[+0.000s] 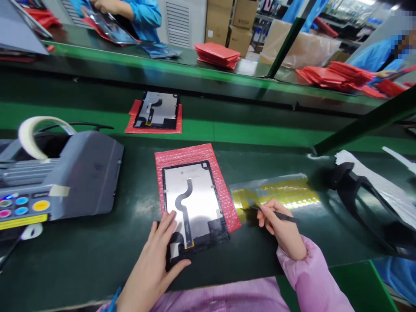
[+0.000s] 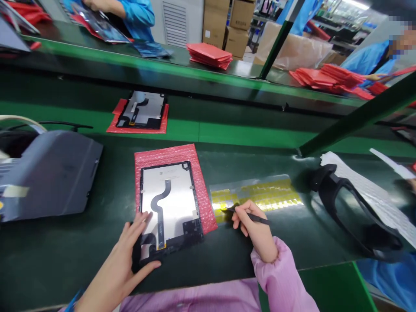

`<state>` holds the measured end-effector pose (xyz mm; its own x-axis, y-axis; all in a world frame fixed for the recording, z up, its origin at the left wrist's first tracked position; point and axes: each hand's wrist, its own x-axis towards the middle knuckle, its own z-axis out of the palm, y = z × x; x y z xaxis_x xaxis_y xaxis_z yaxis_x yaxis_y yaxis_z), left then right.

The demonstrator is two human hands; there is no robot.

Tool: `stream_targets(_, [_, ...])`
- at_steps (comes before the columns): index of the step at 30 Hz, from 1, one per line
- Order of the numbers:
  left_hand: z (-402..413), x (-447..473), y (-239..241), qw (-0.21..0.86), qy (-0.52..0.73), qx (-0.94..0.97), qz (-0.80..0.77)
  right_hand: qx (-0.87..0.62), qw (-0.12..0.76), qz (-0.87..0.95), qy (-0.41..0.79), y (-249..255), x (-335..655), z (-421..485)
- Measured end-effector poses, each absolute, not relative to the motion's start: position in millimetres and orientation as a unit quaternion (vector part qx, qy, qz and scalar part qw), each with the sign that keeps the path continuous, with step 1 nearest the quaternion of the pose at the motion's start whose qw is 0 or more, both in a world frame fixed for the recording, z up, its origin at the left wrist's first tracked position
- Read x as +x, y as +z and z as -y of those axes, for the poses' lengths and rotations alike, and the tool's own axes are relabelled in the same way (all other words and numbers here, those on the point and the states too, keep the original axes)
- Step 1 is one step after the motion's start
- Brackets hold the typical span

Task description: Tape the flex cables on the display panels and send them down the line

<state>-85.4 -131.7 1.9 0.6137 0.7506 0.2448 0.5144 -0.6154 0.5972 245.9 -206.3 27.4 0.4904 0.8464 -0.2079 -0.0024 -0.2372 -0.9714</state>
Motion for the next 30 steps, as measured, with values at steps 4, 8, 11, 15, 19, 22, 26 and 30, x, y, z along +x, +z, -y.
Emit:
stream_targets(4, [137,-89,12,0.281,0.227,0.867,-0.344,-0.606,0.538,0.301,0.503,17,192,217])
stream_targets(8, [141,-96,15,0.311,0.209,0.864,-0.336,-0.564,0.522,0.282,0.574,10,141,224])
stream_targets(11, [143,-100,13,0.34,0.21,0.847,-0.35,-0.563,0.522,0.274,0.58,9,123,223])
stream_targets(15, [145,-102,9,0.409,0.2,0.81,-0.37,-0.573,0.514,0.272,0.578,6,117,221])
stream_targets(19, [146,-101,8,0.44,0.212,0.789,-0.373,-0.591,0.535,0.266,0.543,2,108,222])
stream_targets(22, [147,-101,6,0.44,0.22,0.791,-0.364,-0.607,0.534,0.269,0.524,2,103,222])
stream_targets(26, [147,-101,4,0.436,0.211,0.795,-0.364,-0.617,0.519,0.272,0.525,5,102,222])
stream_targets(30, [146,-101,2,0.412,0.215,0.813,-0.35,-0.623,0.512,0.277,0.522,6,102,223])
